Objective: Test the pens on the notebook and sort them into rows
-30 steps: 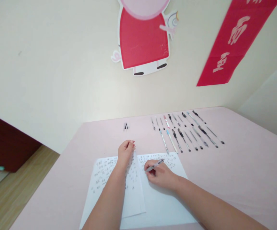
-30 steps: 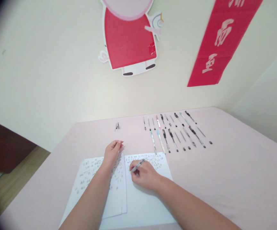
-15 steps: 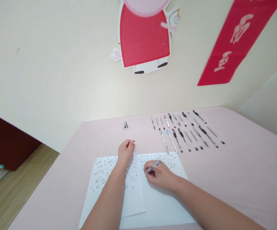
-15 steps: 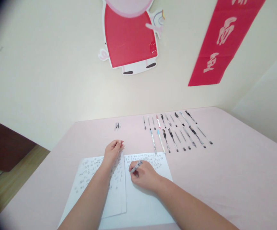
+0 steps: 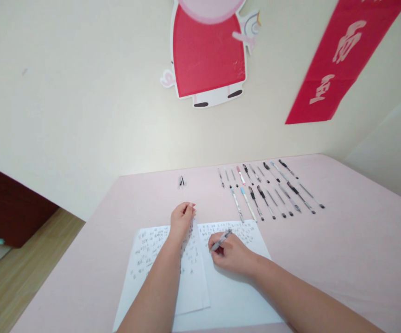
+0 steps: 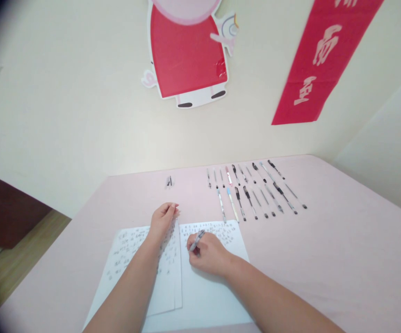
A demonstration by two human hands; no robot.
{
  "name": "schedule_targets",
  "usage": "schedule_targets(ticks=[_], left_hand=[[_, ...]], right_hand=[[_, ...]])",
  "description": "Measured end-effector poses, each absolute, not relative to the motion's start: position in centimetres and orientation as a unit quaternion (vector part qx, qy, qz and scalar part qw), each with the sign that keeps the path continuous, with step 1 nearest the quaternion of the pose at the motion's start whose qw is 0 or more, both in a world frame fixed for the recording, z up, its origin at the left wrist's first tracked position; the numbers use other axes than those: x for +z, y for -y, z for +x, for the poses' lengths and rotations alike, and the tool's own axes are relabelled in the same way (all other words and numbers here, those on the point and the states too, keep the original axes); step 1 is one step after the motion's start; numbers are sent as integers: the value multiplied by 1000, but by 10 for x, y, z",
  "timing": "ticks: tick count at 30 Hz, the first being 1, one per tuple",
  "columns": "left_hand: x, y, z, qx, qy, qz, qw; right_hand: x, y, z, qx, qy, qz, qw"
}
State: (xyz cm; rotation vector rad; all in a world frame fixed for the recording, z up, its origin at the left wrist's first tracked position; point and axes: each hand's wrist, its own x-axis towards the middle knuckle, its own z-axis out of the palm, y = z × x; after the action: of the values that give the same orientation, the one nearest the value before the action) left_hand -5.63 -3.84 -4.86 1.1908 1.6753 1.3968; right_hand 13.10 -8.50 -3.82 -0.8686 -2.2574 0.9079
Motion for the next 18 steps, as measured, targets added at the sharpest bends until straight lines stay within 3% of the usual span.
schedule_targets(ticks=[9, 18], left_hand=[[-48, 39, -58, 509, -650, 472, 311], [-49, 38, -58, 492, -657, 496, 283]], right_hand=[[-41, 78, 132, 464, 760, -364, 272], [-43, 73, 136, 433, 765, -375, 295]])
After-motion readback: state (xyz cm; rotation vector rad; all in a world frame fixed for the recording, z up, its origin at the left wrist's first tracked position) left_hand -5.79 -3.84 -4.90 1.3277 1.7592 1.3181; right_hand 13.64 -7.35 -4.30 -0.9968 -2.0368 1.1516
